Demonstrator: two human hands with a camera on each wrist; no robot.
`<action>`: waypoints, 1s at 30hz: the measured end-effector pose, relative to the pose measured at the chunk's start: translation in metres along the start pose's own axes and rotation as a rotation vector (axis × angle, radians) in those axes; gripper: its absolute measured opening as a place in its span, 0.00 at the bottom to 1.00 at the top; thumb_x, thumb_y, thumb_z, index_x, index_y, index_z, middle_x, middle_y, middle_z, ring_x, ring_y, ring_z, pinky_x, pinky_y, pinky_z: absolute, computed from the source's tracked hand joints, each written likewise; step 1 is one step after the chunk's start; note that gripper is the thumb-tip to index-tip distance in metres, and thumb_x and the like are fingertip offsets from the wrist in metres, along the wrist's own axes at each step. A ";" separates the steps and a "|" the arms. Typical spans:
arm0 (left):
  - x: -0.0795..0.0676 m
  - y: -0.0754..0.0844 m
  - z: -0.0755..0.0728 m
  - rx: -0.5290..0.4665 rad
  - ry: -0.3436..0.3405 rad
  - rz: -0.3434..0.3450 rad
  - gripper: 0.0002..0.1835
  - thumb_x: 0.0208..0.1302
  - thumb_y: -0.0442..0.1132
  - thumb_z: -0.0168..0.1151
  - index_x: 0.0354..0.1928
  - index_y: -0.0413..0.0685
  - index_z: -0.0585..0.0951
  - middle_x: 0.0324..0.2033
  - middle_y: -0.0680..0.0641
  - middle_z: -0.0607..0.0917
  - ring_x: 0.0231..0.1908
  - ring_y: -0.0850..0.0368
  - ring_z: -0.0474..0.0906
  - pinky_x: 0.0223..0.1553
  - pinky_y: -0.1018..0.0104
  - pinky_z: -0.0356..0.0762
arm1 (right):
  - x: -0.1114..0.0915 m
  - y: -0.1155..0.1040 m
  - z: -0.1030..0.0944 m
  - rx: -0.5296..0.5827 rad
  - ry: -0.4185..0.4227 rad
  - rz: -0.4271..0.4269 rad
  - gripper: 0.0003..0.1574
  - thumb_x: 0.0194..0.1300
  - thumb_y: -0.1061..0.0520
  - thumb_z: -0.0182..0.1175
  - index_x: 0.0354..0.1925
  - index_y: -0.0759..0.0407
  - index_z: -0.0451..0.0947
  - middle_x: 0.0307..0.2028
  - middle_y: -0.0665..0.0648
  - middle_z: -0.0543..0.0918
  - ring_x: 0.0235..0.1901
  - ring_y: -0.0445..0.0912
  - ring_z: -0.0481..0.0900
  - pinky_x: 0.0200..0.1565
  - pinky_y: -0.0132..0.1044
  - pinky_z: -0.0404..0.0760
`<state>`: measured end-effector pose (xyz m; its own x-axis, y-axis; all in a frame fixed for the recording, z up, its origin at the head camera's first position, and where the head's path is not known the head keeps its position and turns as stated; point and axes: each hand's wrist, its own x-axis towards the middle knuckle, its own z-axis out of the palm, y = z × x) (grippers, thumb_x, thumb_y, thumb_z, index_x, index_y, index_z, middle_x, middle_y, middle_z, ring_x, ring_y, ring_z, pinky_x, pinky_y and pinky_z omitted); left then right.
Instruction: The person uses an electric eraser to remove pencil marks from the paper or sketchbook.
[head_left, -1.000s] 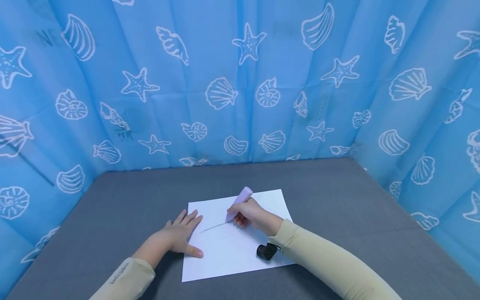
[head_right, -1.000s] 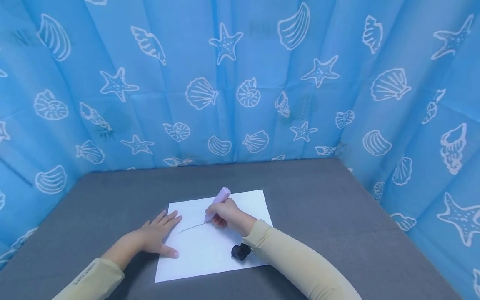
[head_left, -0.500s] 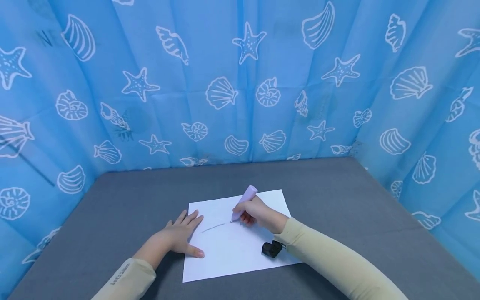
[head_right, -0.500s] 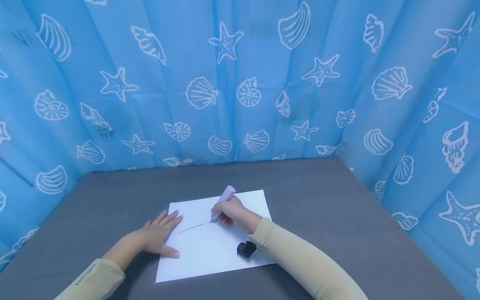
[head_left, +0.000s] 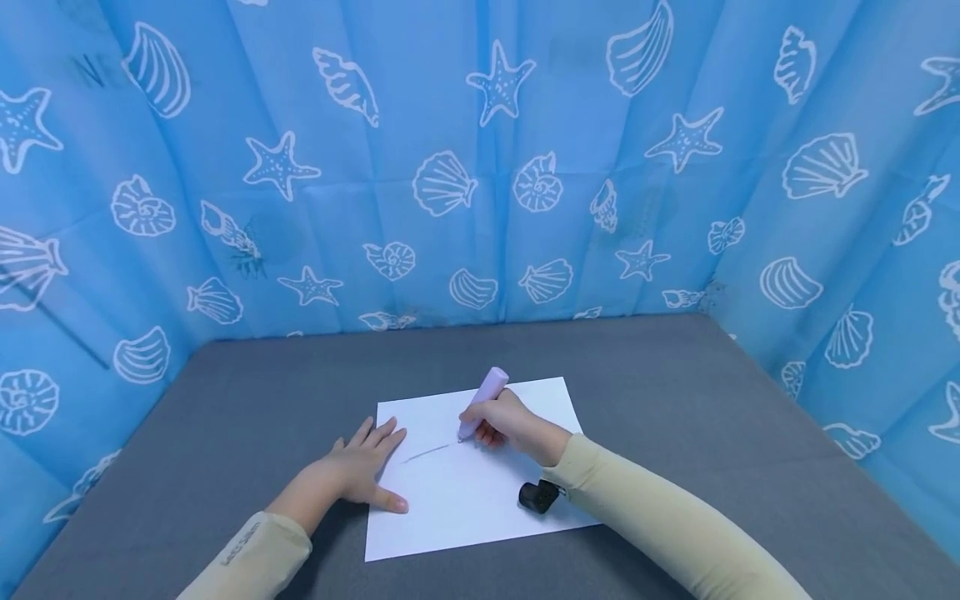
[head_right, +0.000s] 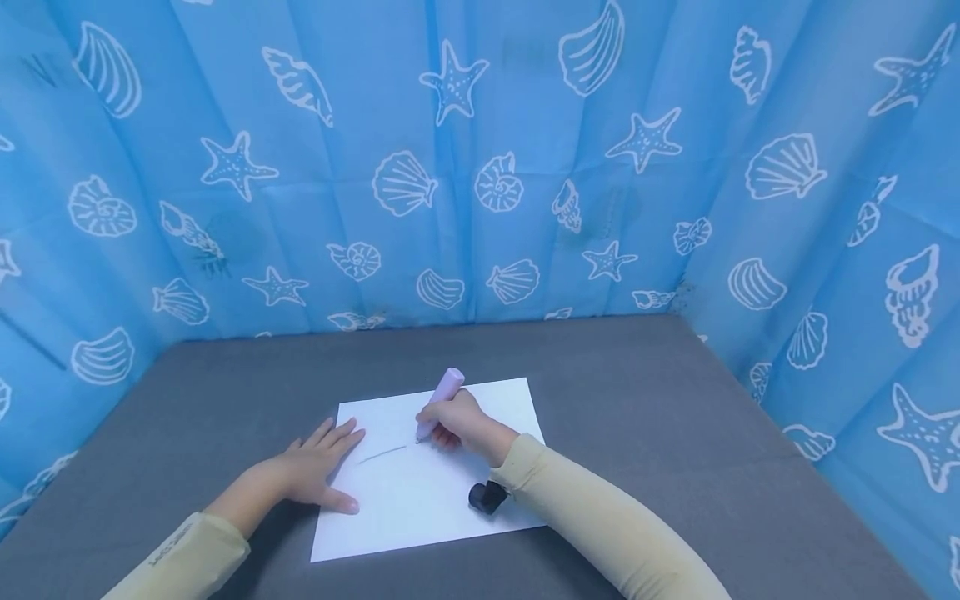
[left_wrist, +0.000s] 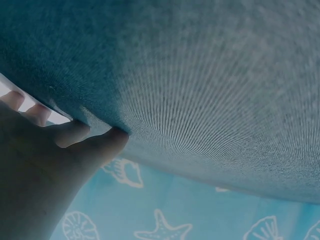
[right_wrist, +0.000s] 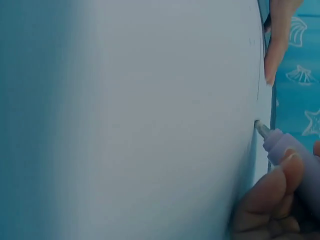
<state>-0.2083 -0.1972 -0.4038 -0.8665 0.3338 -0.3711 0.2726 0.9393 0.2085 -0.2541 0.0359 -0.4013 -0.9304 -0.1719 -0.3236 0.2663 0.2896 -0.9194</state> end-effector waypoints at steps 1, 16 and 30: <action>0.000 0.000 0.000 0.005 0.002 0.000 0.62 0.43 0.71 0.69 0.75 0.45 0.56 0.75 0.40 0.50 0.72 0.32 0.39 0.62 0.28 0.46 | 0.000 0.000 0.001 -0.001 -0.016 -0.007 0.13 0.56 0.60 0.65 0.34 0.64 0.71 0.15 0.56 0.73 0.13 0.43 0.67 0.18 0.31 0.68; -0.005 0.003 -0.002 -0.009 0.024 0.015 0.61 0.43 0.70 0.70 0.74 0.43 0.57 0.75 0.39 0.51 0.72 0.32 0.40 0.63 0.29 0.46 | 0.002 0.002 -0.004 -0.015 -0.038 -0.013 0.14 0.57 0.59 0.65 0.35 0.65 0.72 0.16 0.56 0.73 0.14 0.43 0.68 0.18 0.31 0.69; -0.005 0.000 -0.001 -0.020 0.014 0.023 0.62 0.44 0.70 0.70 0.74 0.44 0.56 0.75 0.39 0.50 0.72 0.32 0.39 0.63 0.28 0.45 | 0.002 0.006 -0.027 0.002 0.018 0.040 0.11 0.58 0.60 0.64 0.32 0.65 0.72 0.14 0.56 0.72 0.13 0.42 0.66 0.17 0.31 0.68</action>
<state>-0.2042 -0.1990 -0.4007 -0.8658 0.3539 -0.3538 0.2840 0.9296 0.2348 -0.2616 0.0628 -0.4010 -0.9233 -0.1430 -0.3565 0.3042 0.2945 -0.9060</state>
